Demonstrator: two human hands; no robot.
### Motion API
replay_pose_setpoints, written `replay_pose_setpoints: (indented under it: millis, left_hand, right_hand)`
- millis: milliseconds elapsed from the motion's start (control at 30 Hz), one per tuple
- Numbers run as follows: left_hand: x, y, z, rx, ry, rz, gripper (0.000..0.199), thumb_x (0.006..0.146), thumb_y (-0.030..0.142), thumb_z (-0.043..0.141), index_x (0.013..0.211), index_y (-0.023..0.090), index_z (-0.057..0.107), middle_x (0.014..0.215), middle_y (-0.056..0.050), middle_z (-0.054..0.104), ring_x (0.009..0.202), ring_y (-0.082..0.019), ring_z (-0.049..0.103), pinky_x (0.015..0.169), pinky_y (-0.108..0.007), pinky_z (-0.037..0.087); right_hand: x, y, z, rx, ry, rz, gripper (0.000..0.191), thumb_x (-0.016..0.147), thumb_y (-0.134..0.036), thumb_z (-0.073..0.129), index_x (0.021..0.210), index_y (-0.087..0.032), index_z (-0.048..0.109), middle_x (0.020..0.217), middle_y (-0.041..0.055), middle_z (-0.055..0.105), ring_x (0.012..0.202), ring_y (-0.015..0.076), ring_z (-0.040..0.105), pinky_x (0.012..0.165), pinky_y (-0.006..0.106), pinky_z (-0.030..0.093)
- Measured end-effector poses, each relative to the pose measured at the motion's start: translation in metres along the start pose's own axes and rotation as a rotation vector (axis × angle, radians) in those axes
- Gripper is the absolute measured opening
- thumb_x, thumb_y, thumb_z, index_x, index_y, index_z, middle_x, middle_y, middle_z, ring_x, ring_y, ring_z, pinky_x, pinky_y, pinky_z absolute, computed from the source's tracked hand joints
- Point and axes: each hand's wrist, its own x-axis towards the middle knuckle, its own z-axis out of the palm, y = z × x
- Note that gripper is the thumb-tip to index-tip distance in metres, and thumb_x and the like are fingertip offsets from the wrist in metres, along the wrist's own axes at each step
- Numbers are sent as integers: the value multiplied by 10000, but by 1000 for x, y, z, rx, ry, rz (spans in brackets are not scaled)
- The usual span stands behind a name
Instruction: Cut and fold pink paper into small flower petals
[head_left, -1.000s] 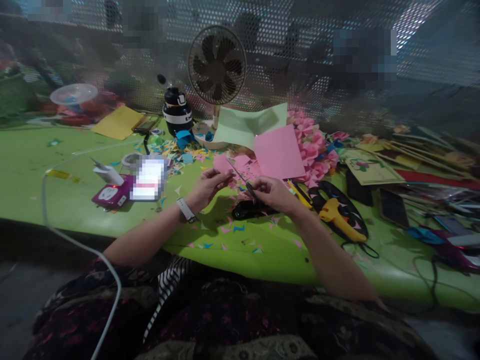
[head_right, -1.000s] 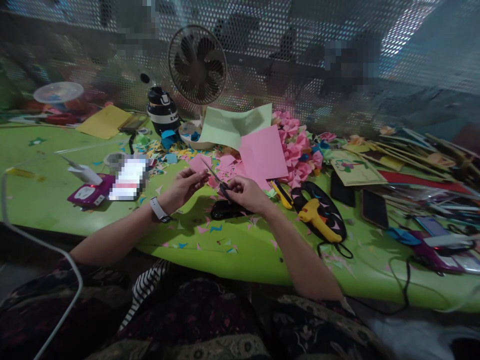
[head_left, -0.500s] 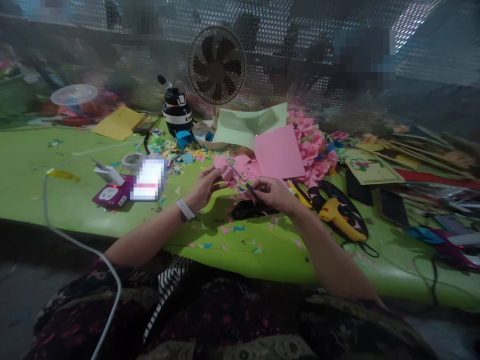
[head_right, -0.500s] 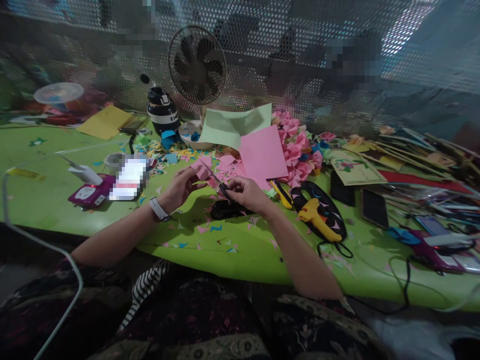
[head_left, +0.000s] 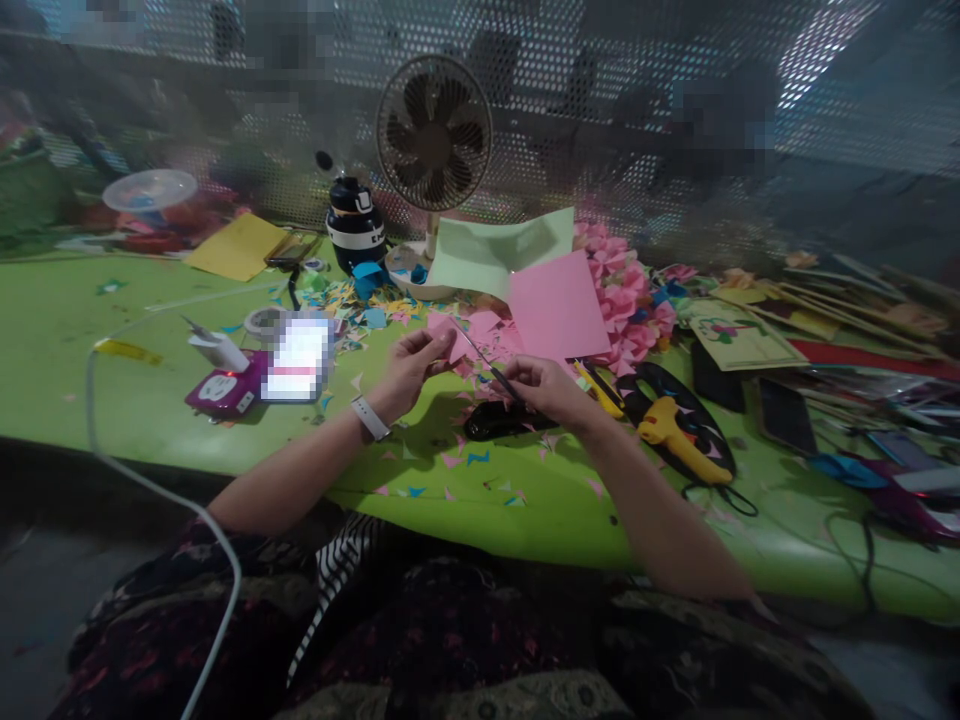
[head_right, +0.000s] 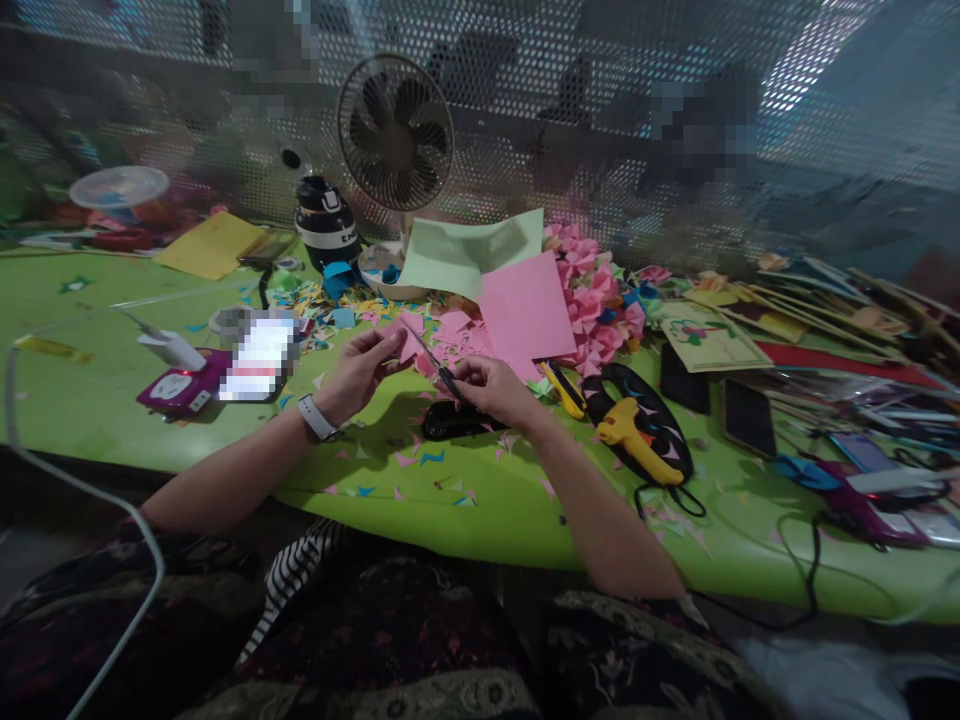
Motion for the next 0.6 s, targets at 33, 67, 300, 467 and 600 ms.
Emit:
replay_pose_setpoints:
  millis: [33, 67, 300, 467, 600]
  left_hand:
    - [0, 0, 0, -5, 2, 1, 304, 617, 318, 890, 687, 141, 654, 675, 39, 621, 629, -57, 603, 695, -212, 578]
    - [0, 0, 0, -12, 2, 4, 312, 611, 318, 893, 677, 138, 647, 671, 40, 620, 627, -57, 601, 694, -214, 578]
    - [-6, 5, 5, -39, -3, -30, 287, 637, 275, 882, 644, 137, 630, 681, 33, 630, 646, -65, 606, 723, -246, 578]
    - [-5, 4, 6, -41, -3, -30, 265, 638, 260, 879, 648, 138, 644, 672, 32, 625, 649, -71, 611, 739, -251, 574]
    - [-3, 2, 4, -34, -11, -29, 258, 639, 258, 874, 655, 135, 649, 671, 26, 624, 642, -73, 607, 738, -248, 575]
  right_hand:
    - [0, 0, 0, 0, -1, 0, 526, 595, -642, 777, 755, -179, 583, 602, -15, 607, 509, 93, 490, 452, 220, 309]
    - [0, 0, 0, -2, -1, 1, 527, 594, -642, 778, 757, -179, 586, 601, -15, 606, 511, 95, 493, 452, 221, 312]
    - [-1, -3, 2, -30, -2, -8, 526, 595, -644, 774, 742, -180, 574, 594, -16, 600, 474, 78, 451, 437, 219, 276]
    - [0, 1, 1, -44, 9, -22, 529, 615, -656, 756, 746, -178, 571, 602, -16, 589, 485, 80, 452, 445, 221, 281]
    - [0, 4, -1, -43, 7, -16, 506, 627, -631, 765, 753, -180, 572, 606, -16, 577, 513, 95, 476, 460, 229, 311]
